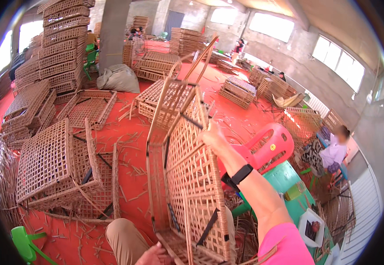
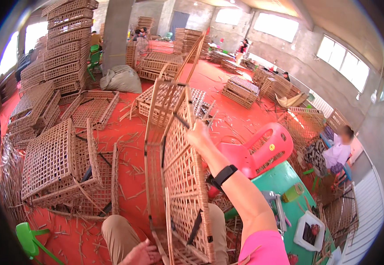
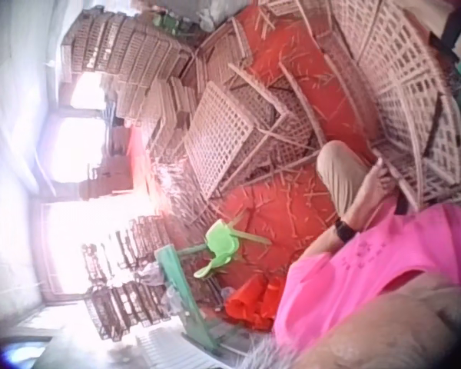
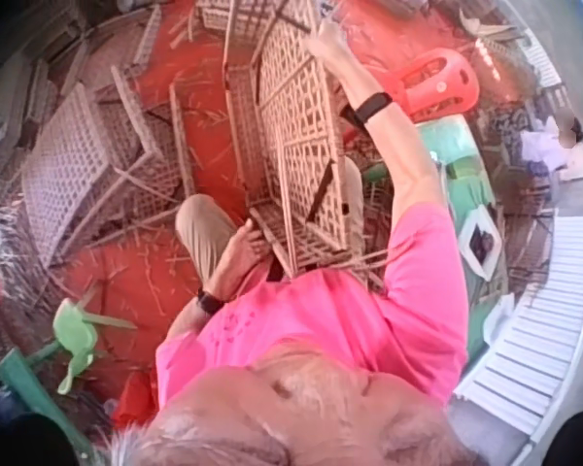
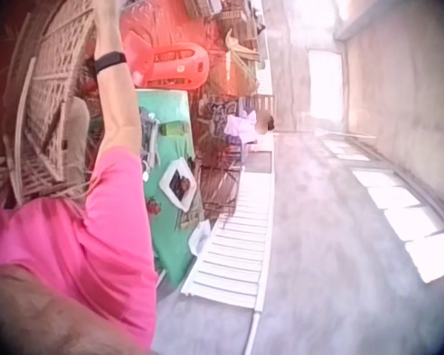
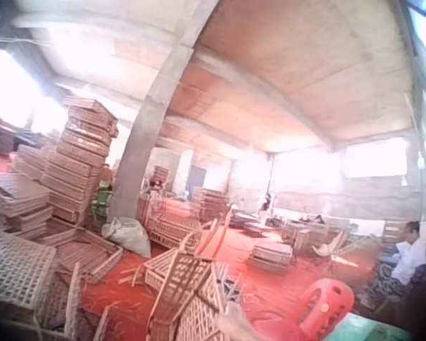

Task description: Assembling and finishing a woven bamboo furniture piece using a pneumatic staple gun, pliers, and scissors.

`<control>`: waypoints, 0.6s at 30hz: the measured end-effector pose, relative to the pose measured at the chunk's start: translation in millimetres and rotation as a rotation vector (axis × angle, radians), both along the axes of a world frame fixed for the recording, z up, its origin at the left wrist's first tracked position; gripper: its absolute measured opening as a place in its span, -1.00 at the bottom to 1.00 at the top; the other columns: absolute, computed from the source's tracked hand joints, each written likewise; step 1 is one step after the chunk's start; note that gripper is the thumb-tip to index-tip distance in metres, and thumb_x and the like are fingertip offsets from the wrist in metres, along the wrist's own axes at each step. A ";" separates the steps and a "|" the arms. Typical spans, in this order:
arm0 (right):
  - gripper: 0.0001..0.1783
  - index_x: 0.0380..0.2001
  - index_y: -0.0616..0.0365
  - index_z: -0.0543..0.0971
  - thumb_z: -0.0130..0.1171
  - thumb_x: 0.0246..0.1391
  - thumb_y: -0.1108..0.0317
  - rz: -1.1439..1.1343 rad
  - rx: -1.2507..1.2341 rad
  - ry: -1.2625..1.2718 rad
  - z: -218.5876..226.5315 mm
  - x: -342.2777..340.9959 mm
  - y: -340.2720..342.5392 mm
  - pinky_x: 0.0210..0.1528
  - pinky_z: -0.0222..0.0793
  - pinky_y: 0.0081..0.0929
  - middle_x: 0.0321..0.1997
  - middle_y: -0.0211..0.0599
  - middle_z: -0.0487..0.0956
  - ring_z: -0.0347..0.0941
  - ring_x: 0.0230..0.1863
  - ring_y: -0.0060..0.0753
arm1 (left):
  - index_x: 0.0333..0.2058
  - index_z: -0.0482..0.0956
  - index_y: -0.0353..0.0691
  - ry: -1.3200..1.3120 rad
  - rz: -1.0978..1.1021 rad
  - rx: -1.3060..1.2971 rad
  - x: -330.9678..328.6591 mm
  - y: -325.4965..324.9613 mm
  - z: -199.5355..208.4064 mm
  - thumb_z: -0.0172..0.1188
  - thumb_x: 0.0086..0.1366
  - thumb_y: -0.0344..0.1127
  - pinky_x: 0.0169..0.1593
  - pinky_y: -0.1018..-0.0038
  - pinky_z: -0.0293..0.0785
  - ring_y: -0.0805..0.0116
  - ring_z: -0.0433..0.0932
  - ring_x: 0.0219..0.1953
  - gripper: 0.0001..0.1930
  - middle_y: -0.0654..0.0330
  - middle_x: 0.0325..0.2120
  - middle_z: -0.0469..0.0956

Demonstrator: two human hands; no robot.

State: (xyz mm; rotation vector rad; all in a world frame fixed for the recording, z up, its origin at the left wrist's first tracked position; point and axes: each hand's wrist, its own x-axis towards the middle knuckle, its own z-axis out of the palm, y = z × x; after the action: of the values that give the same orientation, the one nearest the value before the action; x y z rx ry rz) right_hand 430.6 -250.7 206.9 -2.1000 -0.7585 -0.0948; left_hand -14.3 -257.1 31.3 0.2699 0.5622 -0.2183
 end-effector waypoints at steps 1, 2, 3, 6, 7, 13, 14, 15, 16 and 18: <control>-0.61 -0.23 0.35 0.47 0.18 -0.21 0.42 -0.024 -0.014 -0.002 19.0 -12.4 -12.2 -0.18 0.43 -0.12 -0.35 0.14 0.58 0.57 -0.26 0.15 | -0.05 0.41 -0.36 0.002 -0.009 0.023 6.9 6.3 -16.8 0.12 0.36 0.02 -0.08 0.35 0.46 0.21 0.53 -0.23 -0.51 0.06 -0.26 0.55; -0.61 -0.20 0.34 0.45 0.16 -0.17 0.42 -0.049 -0.028 -0.004 31.4 -24.0 -24.3 -0.17 0.43 -0.12 -0.34 0.14 0.58 0.56 -0.25 0.16 | 0.14 0.23 -0.45 0.004 -0.019 0.045 10.1 9.7 -31.2 0.17 0.31 0.11 0.09 0.22 0.43 0.13 0.51 -0.04 -0.27 -0.06 -0.07 0.50; -0.61 -0.20 0.34 0.45 0.16 -0.17 0.42 -0.067 -0.027 -0.001 28.6 -29.5 -37.5 -0.17 0.43 -0.12 -0.34 0.14 0.58 0.56 -0.25 0.16 | 0.19 0.28 -0.31 -0.033 -0.066 0.148 18.3 11.3 -19.3 0.04 0.37 0.14 0.21 0.11 0.34 0.08 0.47 0.10 -0.35 -0.02 0.08 0.47; -0.63 -0.21 0.31 0.47 0.18 -0.20 0.51 -0.052 0.226 -0.015 8.7 -39.8 -73.1 -0.29 0.42 -0.37 -0.42 -0.20 0.55 0.50 -0.37 -0.40 | 0.17 0.32 -0.34 0.127 -0.075 0.322 34.0 12.1 -23.7 0.09 0.35 0.12 0.24 0.15 0.30 0.16 0.38 0.20 -0.35 0.01 0.15 0.41; -0.66 -0.22 0.30 0.47 0.16 -0.18 0.51 -0.128 0.255 -0.122 -3.3 -36.9 -79.0 -0.30 0.42 -0.36 -0.43 -0.19 0.54 0.51 -0.37 -0.38 | 0.17 0.32 -0.34 0.127 -0.095 0.323 34.8 9.7 -32.9 0.09 0.35 0.12 0.24 0.15 0.30 0.16 0.38 0.20 -0.35 0.01 0.15 0.41; -0.58 -0.11 0.31 0.37 0.15 -0.09 0.44 -0.310 0.258 -0.054 -19.9 -15.8 -143.1 -0.22 0.43 -0.10 -0.33 0.10 0.58 0.56 -0.27 0.11 | 0.19 0.35 -0.39 -0.136 -0.251 0.971 35.3 -11.4 -25.8 0.10 0.34 -0.28 0.06 0.57 0.36 0.44 0.45 0.03 -0.50 0.18 0.00 0.51; -0.58 -0.12 0.31 0.37 0.16 -0.10 0.45 -0.343 0.277 -0.059 -24.2 -15.0 -158.9 -0.24 0.43 -0.14 -0.34 0.06 0.57 0.56 -0.30 0.06 | 0.19 0.35 -0.39 -0.124 -0.256 0.970 38.6 -15.0 -24.1 0.10 0.34 -0.28 0.06 0.57 0.36 0.44 0.45 0.03 -0.50 0.18 0.00 0.51; -0.58 -0.13 0.32 0.37 0.16 -0.11 0.45 -0.367 0.296 -0.059 -29.0 -16.2 -172.5 -0.27 0.43 -0.18 -0.36 0.02 0.57 0.56 -0.32 0.00 | 0.09 0.43 -0.38 -0.134 -0.240 1.023 39.5 -19.3 -26.7 0.15 0.30 -0.30 -0.02 0.60 0.34 0.49 0.42 -0.09 -0.58 0.20 -0.16 0.47; -0.58 -0.13 0.32 0.37 0.16 -0.11 0.45 -0.365 0.293 -0.039 -35.2 -18.2 -186.7 -0.27 0.43 -0.18 -0.36 0.02 0.57 0.56 -0.32 0.00 | -0.02 0.50 -0.36 -0.145 -0.232 1.074 36.7 -22.6 -32.9 0.19 0.26 -0.33 -0.10 0.63 0.33 0.55 0.39 -0.21 -0.65 0.23 -0.32 0.44; -0.57 -0.12 0.32 0.37 0.18 -0.11 0.46 -0.322 0.380 -0.114 -46.6 -21.5 -213.4 -0.23 0.42 -0.23 -0.37 -0.06 0.56 0.55 -0.33 -0.09 | -0.04 0.51 -0.40 -0.172 -0.270 1.091 32.9 -28.0 -45.7 0.19 0.24 -0.30 -0.08 0.51 0.38 0.39 0.44 -0.17 -0.63 0.09 -0.28 0.48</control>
State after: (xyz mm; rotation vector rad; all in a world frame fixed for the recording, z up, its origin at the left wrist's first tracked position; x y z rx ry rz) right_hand 409.2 -464.1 160.4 -1.8424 -0.4197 -0.4989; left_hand 18.5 -285.1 -14.4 1.4149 0.4258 -0.1276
